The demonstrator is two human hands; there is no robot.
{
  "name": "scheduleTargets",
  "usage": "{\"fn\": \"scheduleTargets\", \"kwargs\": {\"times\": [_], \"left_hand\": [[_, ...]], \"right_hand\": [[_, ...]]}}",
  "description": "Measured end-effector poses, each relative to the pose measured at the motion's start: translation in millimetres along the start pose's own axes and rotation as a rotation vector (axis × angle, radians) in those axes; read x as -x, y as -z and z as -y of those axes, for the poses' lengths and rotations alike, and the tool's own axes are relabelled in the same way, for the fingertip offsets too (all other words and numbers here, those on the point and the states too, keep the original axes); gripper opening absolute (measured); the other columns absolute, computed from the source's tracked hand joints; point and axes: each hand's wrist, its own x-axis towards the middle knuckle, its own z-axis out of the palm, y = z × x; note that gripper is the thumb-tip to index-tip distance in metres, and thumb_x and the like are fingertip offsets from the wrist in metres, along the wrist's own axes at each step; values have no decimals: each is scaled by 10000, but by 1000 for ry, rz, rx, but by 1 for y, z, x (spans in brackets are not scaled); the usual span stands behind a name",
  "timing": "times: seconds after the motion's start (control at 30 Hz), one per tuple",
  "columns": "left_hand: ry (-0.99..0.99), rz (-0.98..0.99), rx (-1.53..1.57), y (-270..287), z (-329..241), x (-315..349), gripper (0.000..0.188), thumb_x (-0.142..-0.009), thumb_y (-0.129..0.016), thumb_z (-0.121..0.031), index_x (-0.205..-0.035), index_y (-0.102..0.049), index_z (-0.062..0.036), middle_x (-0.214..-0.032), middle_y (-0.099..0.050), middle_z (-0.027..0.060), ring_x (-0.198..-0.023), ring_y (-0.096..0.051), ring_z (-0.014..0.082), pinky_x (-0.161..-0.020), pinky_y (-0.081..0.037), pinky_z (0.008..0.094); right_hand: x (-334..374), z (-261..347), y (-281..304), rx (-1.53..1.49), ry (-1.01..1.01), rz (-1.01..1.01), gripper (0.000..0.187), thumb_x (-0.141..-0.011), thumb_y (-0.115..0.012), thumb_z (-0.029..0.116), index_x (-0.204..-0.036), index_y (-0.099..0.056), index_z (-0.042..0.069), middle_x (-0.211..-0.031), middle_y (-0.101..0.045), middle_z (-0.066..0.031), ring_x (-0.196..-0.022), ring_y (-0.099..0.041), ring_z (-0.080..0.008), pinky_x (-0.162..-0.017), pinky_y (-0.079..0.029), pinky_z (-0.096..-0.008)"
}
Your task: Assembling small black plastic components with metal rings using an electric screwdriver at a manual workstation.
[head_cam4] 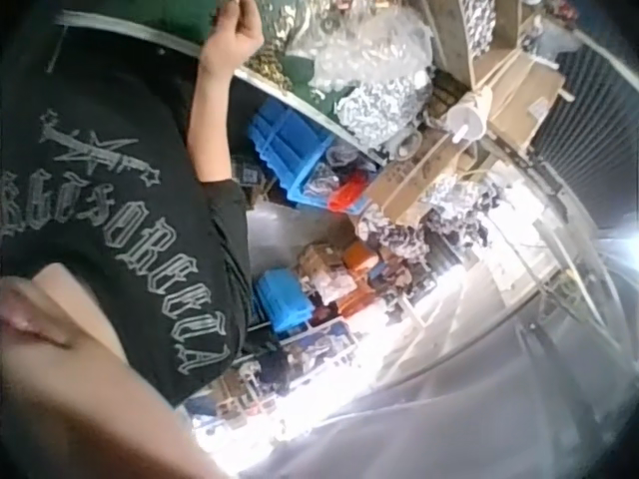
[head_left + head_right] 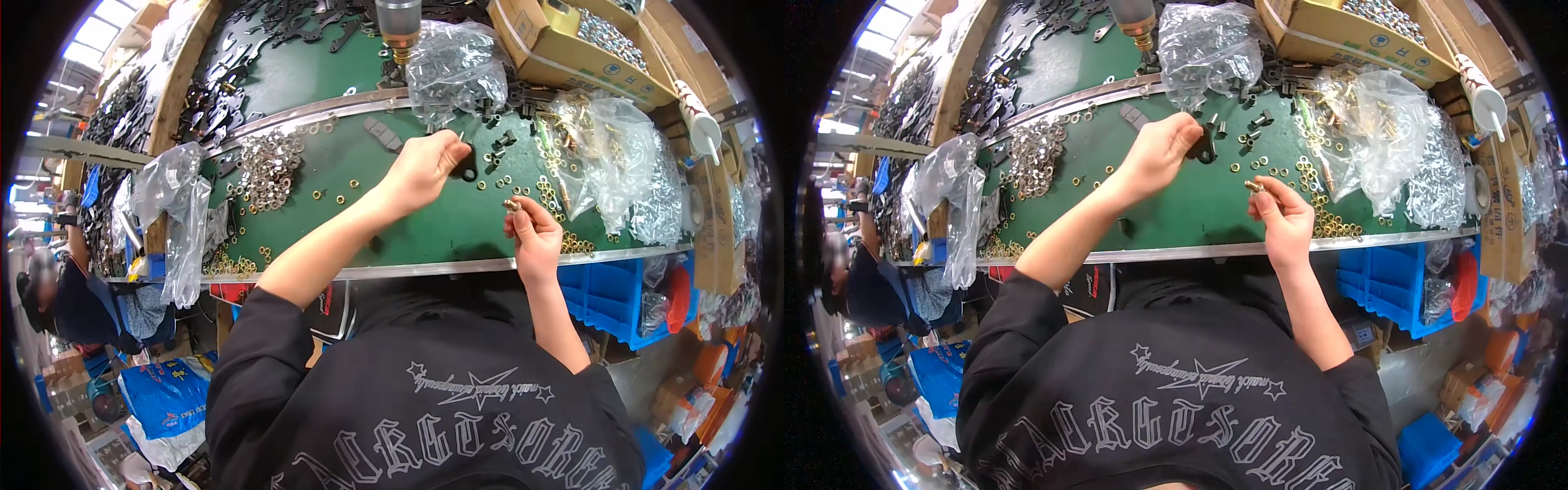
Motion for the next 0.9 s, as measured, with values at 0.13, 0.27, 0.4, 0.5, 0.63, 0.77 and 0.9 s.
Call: {"fn": "scheduleTargets", "kwargs": {"times": [0.13,0.27,0.4,0.5,0.63,0.77,0.9], "left_hand": [[402,138,716,-5,-50,18,152,-845,-522,-181,-863,-515,-31,-705,-533,7,-544,-484,91,-487,-396,219],[463,98,1160,-19,-55,32,182,-864,-507,-195,-866,-506,-13,-724,-534,14,-563,-488,67,-489,-394,192],[424,29,1209,-27,-62,48,182,-864,-503,-182,-864,-505,0,-717,-535,29,-541,-488,79,-481,-401,189],[403,-5,1086,-29,-67,56,191,-863,-504,-194,-879,-502,-3,-712,-535,34,-502,-479,87,-459,-395,184],[482,-151,1315,-36,-62,60,197,-866,-497,-198,-863,-499,-2,-689,-535,46,-476,-477,101,-439,-399,197],[452,-106,1322,-31,-60,63,192,-874,-479,-203,-854,-491,-12,-662,-525,49,-445,-462,109,-420,-393,211],[481,-202,1388,-33,-55,67,187,-878,-469,-211,-865,-483,-25,-644,-512,48,-420,-442,112,-406,-381,219]], "right_hand": [[4,23,-23,-10,127,57,232,-812,-579,111,-1001,-558,-23,-793,-592,-51,-641,-529,-93,-591,-431,-212],[9,27,-31,-92,77,144,236,-814,-580,124,-990,-552,-31,-783,-591,-50,-617,-517,-83,-581,-426,-202],[16,37,-34,-228,-83,247,213,-838,-547,156,-934,-546,-33,-746,-575,-40,-577,-482,-65,-540,-396,-188],[16,52,-37,-190,-195,318,216,-857,-515,199,-879,-529,-16,-687,-533,-15,-548,-441,-50,-503,-355,-178],[11,56,-40,19,-301,420,242,-881,-469,260,-822,-482,26,-599,-434,31,-517,-369,-34,-463,-288,-167],[11,57,-49,104,-288,455,229,-898,-431,262,-841,-443,40,-588,-362,49,-510,-323,-35,-460,-261,-170],[14,53,-57,182,-179,406,199,-903,-418,235,-895,-414,36,-607,-356,48,-522,-324,-48,-479,-274,-176]]}}
